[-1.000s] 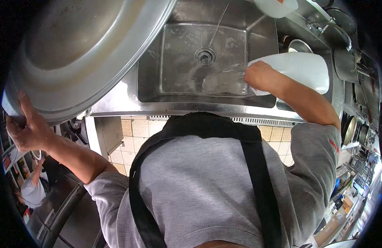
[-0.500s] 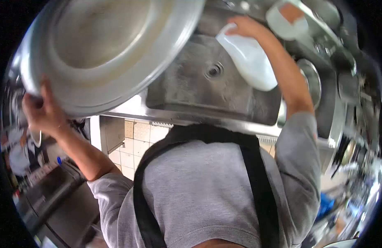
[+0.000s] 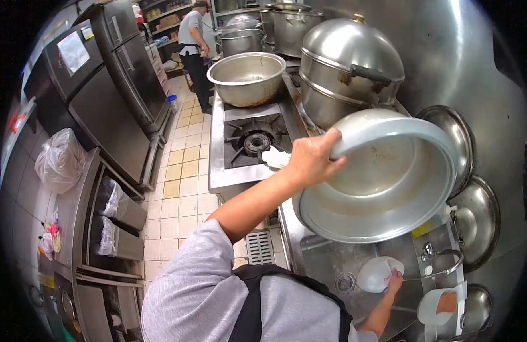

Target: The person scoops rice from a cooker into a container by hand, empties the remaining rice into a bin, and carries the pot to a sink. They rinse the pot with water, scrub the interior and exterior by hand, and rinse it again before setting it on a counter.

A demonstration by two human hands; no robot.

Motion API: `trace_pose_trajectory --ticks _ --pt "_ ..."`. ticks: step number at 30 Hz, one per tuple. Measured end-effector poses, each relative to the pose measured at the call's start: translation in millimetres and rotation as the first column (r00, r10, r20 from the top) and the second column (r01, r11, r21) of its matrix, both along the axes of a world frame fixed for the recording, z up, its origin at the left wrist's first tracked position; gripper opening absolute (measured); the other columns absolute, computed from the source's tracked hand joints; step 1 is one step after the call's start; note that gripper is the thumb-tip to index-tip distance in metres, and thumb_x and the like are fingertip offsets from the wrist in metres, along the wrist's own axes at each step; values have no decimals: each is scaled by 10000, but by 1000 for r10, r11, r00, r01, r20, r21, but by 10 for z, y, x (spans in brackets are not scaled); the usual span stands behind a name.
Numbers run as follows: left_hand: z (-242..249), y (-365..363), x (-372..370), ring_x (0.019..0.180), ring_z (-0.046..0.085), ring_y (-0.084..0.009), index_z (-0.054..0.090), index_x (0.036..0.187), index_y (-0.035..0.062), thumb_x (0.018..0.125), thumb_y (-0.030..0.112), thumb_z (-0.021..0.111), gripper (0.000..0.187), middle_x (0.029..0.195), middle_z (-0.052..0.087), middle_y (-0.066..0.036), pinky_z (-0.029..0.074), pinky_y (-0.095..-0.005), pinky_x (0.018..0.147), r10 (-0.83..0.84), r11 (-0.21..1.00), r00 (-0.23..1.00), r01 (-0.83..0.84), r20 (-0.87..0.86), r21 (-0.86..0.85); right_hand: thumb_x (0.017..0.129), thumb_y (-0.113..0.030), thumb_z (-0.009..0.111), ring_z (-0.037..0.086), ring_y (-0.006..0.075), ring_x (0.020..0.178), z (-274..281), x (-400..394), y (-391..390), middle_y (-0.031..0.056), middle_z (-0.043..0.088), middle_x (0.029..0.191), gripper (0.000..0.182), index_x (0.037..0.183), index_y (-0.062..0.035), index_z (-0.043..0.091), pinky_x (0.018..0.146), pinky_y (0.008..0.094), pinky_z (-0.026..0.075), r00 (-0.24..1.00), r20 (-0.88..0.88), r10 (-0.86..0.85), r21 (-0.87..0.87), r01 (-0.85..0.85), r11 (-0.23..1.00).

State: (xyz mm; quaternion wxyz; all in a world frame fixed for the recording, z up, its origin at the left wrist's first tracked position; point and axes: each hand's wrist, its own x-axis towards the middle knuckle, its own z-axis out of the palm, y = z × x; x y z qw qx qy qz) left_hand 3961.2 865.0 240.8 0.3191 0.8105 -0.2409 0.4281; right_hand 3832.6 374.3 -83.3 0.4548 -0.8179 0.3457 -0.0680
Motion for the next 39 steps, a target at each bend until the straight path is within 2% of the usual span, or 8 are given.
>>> trace_pose_trajectory --ticks 4,8,11,13,17,20,25,39 --pt "8 -53 -77 593 601 -328 510 938 55 676 183 715 357 645 585 -148 467 -377 508 -13 1000 999 13 -36 -1 867 -305 533 555 249 510 -890 292 -860 132 580 668 337 809 22 591 518 364 448 992 15 128 -279 -119 953" --pt "-22 -44 -108 592 604 -324 512 944 60 683 181 709 349 650 591 -151 468 -375 505 -8 1000 1000 8 -25 -15 846 -300 546 539 239 451 -1174 393 -1311 117 548 603 294 817 -9 583 391 351 411 854 80 515 -881 -181 437" --pt "-31 -38 -112 590 607 -318 514 946 64 683 183 709 349 652 593 -152 469 -372 504 -11 999 1000 10 -18 -37 822 -272 537 489 219 391 -667 324 -1175 98 499 544 239 839 -40 588 347 344 360 954 296 38 -199 23 980" --pt "-35 -38 -111 588 608 -317 515 947 65 683 182 708 347 650 593 -152 469 -372 504 -1 999 1000 0 -18 -42 806 -254 532 456 206 350 -333 338 -1027 85 466 505 209 854 -60 591 318 339 326 916 352 -195 117 163 980" --pt "-41 -44 -93 581 609 -315 514 941 64 683 178 706 342 643 591 -153 469 -371 502 2 999 1000 -3 -11 -52 831 -229 477 469 217 387 -423 375 -1347 95 502 536 239 933 -55 606 378 364 377 952 284 113 -137 -76 988" --pt "-32 -36 -116 580 610 -317 512 934 63 682 175 704 337 638 590 -153 471 -370 502 6 999 1000 -7 -24 -45 855 -195 411 581 281 593 327 159 -606 147 607 711 309 1040 -33 600 575 393 466 858 477 189 -654 202 729" --pt "-42 -26 -147 582 612 -315 507 927 63 682 173 701 331 635 590 -152 472 -370 500 -4 999 999 3 -38 -41 871 -175 356 557 353 1004 431 1 -527 220 591 1091 387 1158 -19 564 890 400 397 983 185 8 -519 91 850" --pt "-59 -7 -140 568 612 -311 504 922 62 693 181 695 320 614 586 -146 475 -373 501 1 999 1000 -2 -29 -40 885 -152 339 552 348 1025 882 -467 -198 229 592 1092 387 1123 58 560 921 396 390 893 434 -121 -332 283 900"
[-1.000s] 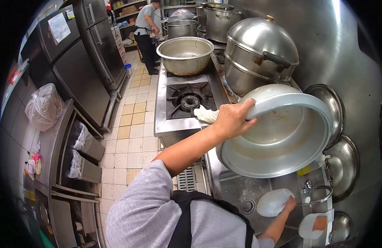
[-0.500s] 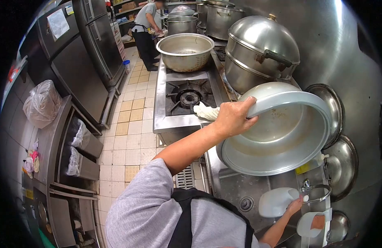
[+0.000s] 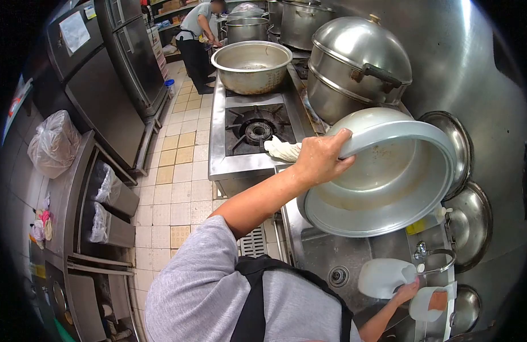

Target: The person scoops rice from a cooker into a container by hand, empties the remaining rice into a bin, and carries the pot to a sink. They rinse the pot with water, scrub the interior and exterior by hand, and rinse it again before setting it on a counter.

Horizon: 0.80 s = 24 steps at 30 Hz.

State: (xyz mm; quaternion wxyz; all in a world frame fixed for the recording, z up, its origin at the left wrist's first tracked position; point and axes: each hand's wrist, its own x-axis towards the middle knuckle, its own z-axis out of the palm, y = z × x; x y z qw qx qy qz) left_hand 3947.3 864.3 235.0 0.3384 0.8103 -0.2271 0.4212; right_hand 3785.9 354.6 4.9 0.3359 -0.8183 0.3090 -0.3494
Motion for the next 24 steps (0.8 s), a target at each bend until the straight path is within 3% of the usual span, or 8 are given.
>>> trace_pose_trajectory --ticks 1,8,9,12,14,16,20,24 --pt "-2 -3 -2 568 612 -310 506 922 61 693 180 695 320 612 586 -146 474 -375 500 -5 1000 1000 5 -14 -1 884 -146 344 551 346 1026 14 -2 -24 227 593 1091 383 1125 61 558 924 394 389 985 -166 -48 -60 38 997" --pt "-4 -13 4 567 611 -313 504 919 57 691 179 695 321 610 583 -148 472 -382 501 -3 1000 1000 3 -5 -2 889 -181 384 564 375 996 -90 142 -113 253 602 1036 351 1053 50 592 899 415 411 996 -44 -83 -167 74 983" --pt "-6 -15 -3 567 611 -313 504 919 57 691 179 695 321 610 583 -148 472 -382 501 -4 1000 1000 4 -6 -2 880 -193 394 570 402 968 -82 238 -85 262 608 991 335 1001 33 610 867 440 427 951 -306 -38 -218 -31 975" --pt "-2 -15 -22 563 610 -310 501 913 57 691 176 694 317 605 581 -146 469 -382 498 -4 1000 1000 4 1 1 848 -235 412 577 459 885 -113 458 189 272 613 885 325 883 -10 645 785 502 454 674 -728 127 -296 -475 829" --pt "-1 -17 -32 561 609 -311 498 909 59 689 175 695 317 600 579 -145 467 -381 494 -5 1000 1000 5 -1 0 805 -252 453 593 410 924 -349 541 488 254 621 933 327 913 -15 650 826 481 460 623 -768 147 -208 -460 863" --pt "1 -15 -41 560 608 -311 498 909 60 687 175 695 318 599 578 -144 466 -380 494 -13 1000 1000 13 -15 -5 793 -235 462 586 377 993 -320 631 975 225 618 1021 330 964 -30 656 857 456 464 312 -935 168 -54 -595 802" --pt "-11 -25 -45 554 605 -309 496 916 60 682 175 693 327 594 574 -141 465 -382 493 -16 1000 1000 15 -22 -10 788 -236 480 548 334 1096 -858 712 1426 183 562 1185 382 1087 -47 626 904 424 450 -37 -992 119 111 -700 705" --pt "-3 -29 -57 545 602 -307 496 915 60 681 173 691 324 592 572 -139 463 -380 490 -2 1000 1000 2 19 5 780 -244 493 543 316 1110 -837 679 1714 177 557 1195 395 1105 -55 616 918 397 445 -134 -985 110 173 -727 664"
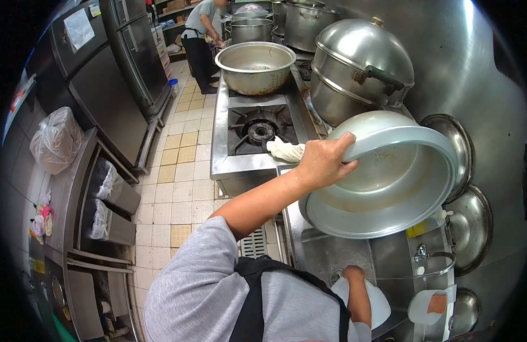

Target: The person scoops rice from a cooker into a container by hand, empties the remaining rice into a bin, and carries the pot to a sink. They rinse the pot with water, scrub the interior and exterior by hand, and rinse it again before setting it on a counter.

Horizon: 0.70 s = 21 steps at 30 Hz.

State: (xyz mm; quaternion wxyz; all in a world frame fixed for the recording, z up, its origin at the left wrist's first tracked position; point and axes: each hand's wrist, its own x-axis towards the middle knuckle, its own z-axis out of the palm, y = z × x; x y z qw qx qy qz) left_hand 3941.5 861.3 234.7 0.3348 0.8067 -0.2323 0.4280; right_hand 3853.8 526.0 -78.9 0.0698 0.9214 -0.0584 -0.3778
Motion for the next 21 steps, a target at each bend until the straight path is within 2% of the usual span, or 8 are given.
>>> trace_pose_trajectory --ticks 3,7,8,10,11,12,15,21 --pt "16 -2 -16 539 598 -311 496 911 60 686 173 687 316 592 572 -141 461 -379 485 -7 1000 1000 7 -17 -3 776 -227 486 578 270 1066 -519 19 -350 173 575 1178 384 1085 -45 622 837 401 477 986 -94 136 -25 -139 990" --pt "9 -8 -15 544 599 -314 495 903 60 688 172 688 310 598 576 -144 460 -381 481 -15 1000 1000 15 -12 -4 776 -206 475 573 239 763 -810 127 -1219 156 623 900 297 908 1 641 645 434 472 977 67 -201 157 189 969" --pt "5 -11 -13 546 601 -314 494 901 59 689 173 689 310 600 577 -145 461 -381 481 -13 1000 1000 13 -12 -4 780 -208 472 590 271 753 -1117 82 -1621 164 628 874 297 891 11 639 656 428 476 853 274 -445 332 351 876" --pt "6 -13 -11 548 603 -311 494 900 60 688 173 690 310 601 578 -144 462 -379 481 -14 1000 1000 14 -4 -3 790 -187 458 614 326 779 -965 -102 -1860 188 635 875 295 906 25 626 681 422 482 738 510 -441 381 266 886" --pt "9 -11 -11 551 606 -309 494 899 61 688 173 691 310 602 579 -144 463 -377 481 -15 1000 1000 15 2 -4 796 -163 445 621 349 815 -504 -207 -1817 204 636 902 295 938 31 617 695 421 484 800 571 -184 213 73 974" --pt "9 -15 -10 551 606 -309 494 899 61 688 173 691 310 602 579 -144 463 -377 481 -13 1000 1000 13 5 -3 796 -163 445 621 349 815 -547 -233 -1912 204 636 902 295 938 31 617 695 421 484 799 573 -183 213 70 975" --pt "26 -30 -14 552 607 -310 494 898 61 689 172 692 309 597 578 -145 466 -377 483 -3 1000 1000 3 4 8 814 -121 435 612 379 854 -789 -479 -2344 243 624 941 326 1089 22 537 720 433 483 433 666 -607 542 278 793" --pt "40 -42 -25 545 603 -317 491 907 62 690 180 694 319 579 568 -149 464 -383 481 -1 1000 1000 2 -16 30 848 -121 440 644 300 831 -1821 -650 -2872 239 621 959 486 1308 -23 321 679 362 514 367 831 -419 328 285 901"
